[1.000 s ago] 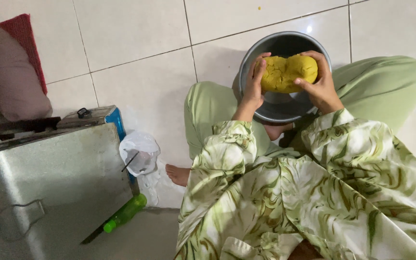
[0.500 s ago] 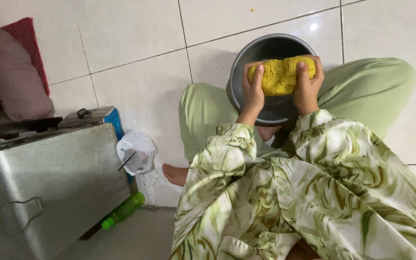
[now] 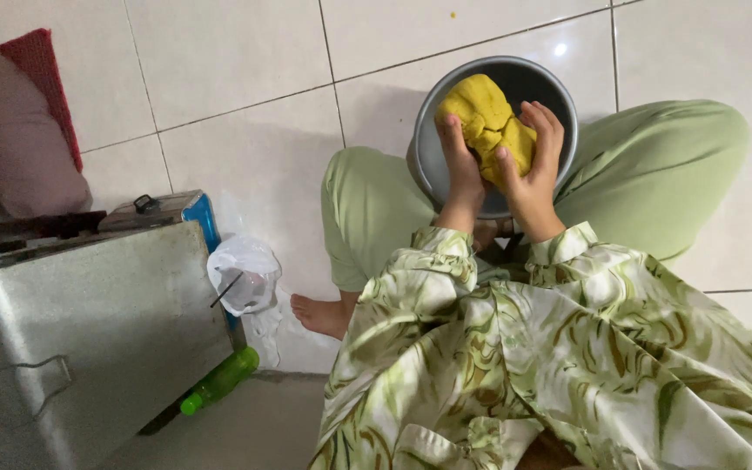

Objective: A person sitting on the floor is kneading a ball of yellow dough in a large metal bowl.

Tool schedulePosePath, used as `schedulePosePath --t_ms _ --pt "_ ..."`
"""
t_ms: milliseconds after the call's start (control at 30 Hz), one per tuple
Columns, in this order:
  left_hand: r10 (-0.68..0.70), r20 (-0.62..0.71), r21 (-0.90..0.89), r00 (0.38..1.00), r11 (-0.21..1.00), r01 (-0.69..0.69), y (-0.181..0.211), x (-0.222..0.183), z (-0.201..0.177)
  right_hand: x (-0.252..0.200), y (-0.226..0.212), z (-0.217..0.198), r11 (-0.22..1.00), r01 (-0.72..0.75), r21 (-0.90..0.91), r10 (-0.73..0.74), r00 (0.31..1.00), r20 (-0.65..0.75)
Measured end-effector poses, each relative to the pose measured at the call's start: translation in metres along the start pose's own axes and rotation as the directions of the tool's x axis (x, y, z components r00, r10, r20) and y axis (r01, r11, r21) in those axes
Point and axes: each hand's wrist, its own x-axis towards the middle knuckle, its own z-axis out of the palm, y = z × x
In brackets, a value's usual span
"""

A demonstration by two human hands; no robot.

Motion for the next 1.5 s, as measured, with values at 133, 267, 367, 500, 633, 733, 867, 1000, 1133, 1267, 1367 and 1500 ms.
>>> schedulePosePath --t_ms 133,267,367,500,633,733,867,1000,1133,1267,1367,1500 --pt "0.034 -0.074 0.063 0.997 0.998 -0.030 0.009 -0.002 0.010 -0.001 -0.005 0.004 0.998 -0.019 -0.052 0.017 0.999 -0.039" --pt "0.039 -0.096 0.054 0.995 0.998 -0.034 0.003 0.000 0.008 0.000 0.019 0.004 0.995 0.052 -0.084 -0.058 0.995 -0.078" --pt "-0.039 -0.061 -0.024 0.997 0.999 0.038 0.011 -0.009 0.012 0.007 0.022 -0.002 0.985 0.122 -0.118 -0.128 0.991 -0.041" --pt "-0.208 0.261 -0.311 0.943 0.906 0.286 -0.016 0.009 -0.006 0.025 0.003 -0.012 0.920 0.287 -0.268 -0.224 0.944 0.243" --pt "-0.316 0.185 -0.482 0.930 0.796 0.367 -0.046 0.042 -0.032 0.043 0.018 -0.026 0.933 0.219 -0.285 -0.105 0.924 0.368" --pt "-0.150 0.498 -0.595 0.854 0.657 0.463 -0.084 0.063 -0.064 0.050 0.003 -0.018 0.949 -0.067 -0.307 0.179 0.919 0.352" --pt "-0.313 0.181 -0.480 0.932 0.799 0.362 -0.089 0.079 -0.066 0.052 0.004 -0.013 0.846 -0.522 -0.109 0.504 0.714 0.486" --pt "-0.267 0.109 -0.398 0.958 0.871 0.288 -0.062 0.071 -0.050 0.048 -0.003 -0.016 0.933 -0.355 -0.056 0.349 0.862 0.367" --pt "-0.257 0.046 -0.355 0.965 0.899 0.256 -0.006 0.034 -0.013 0.036 -0.011 -0.012 0.923 0.024 -0.384 0.103 0.946 0.307" --pt "-0.271 -0.052 -0.287 0.961 0.926 0.246 -0.036 0.054 -0.016 0.022 -0.013 -0.010 0.752 0.260 -0.606 -0.082 0.949 0.305" --pt "-0.258 -0.054 -0.310 0.965 0.923 0.229 -0.070 0.070 -0.035 0.013 -0.010 -0.013 0.765 0.286 -0.577 -0.103 0.939 0.330" --pt "-0.307 -0.038 -0.376 0.951 0.886 0.271 -0.057 0.063 -0.040 0.028 0.020 -0.027 0.938 0.217 -0.269 -0.062 0.873 0.484"
